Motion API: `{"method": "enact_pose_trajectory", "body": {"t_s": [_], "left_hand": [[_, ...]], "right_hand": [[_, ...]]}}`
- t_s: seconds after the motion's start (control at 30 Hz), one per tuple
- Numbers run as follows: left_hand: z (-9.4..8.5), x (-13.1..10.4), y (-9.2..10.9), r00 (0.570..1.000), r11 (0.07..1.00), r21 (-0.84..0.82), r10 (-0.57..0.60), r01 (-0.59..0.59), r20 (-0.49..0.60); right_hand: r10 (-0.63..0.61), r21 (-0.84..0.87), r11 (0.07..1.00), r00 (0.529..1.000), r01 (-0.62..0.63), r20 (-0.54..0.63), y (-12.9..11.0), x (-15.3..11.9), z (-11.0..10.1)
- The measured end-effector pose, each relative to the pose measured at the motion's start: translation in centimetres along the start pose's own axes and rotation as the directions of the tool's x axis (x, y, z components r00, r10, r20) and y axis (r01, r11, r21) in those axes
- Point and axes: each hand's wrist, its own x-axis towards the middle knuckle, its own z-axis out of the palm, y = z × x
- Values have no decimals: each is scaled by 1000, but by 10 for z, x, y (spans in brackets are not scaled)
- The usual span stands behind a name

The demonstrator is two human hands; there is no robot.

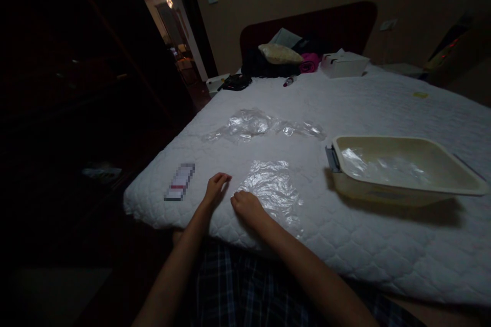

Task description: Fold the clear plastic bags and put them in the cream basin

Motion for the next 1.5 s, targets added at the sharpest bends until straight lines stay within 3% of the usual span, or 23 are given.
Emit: {"method": "enact_pose_trajectory", "body": {"t_s": [0.23, 0.37, 0.47, 0.53, 0.63, 0.73, 0.87, 1.03, 1.23, 1.33, 1.5], "left_hand": [[-1, -4, -12, 1000, 996, -80, -23, 24, 19], [-1, -7, -2, 999, 995, -95, -4, 7, 32], [0, -12, 7, 996, 991, -134, -6, 19, 94], [4, -15, 9, 983, 991, -130, 0, 24, 183], [11, -18, 2, 950, 999, -33, 15, -5, 313], [16, -18, -7, 941, 998, 40, 35, -51, 336], [16, -18, -7, 935, 996, 50, 57, -80, 349], [18, -22, -2, 925, 996, 22, 73, -87, 372], [19, -22, -3, 933, 973, 157, 107, -170, 344], [19, -22, -4, 933, 970, 174, 100, -169, 347], [20, -23, -5, 942, 978, 161, 73, -132, 327]], "right_hand": [[61, -18, 998, 998, -61, 29, -5, 7, 14], [114, 31, 993, 993, -113, -16, 1, 4, 10], [183, 194, 967, 980, -166, -74, 5, 1, 6], [256, 381, 904, 959, -193, -120, 7, -1, 5], [364, 653, 735, 919, -182, -154, 12, -2, 3], [465, 797, 577, 874, -176, -143, 17, -3, 2], [556, 877, 446, 823, -179, -115, 23, -2, 1], [596, 919, 367, 796, -147, -110, 32, -1, 0], [678, 969, 172, 735, -179, 16, 44, -3, -4], [682, 950, 219, 731, -224, 15, 50, -5, -4], [634, 876, 419, 768, -240, -93, 58, -5, -5]]}}
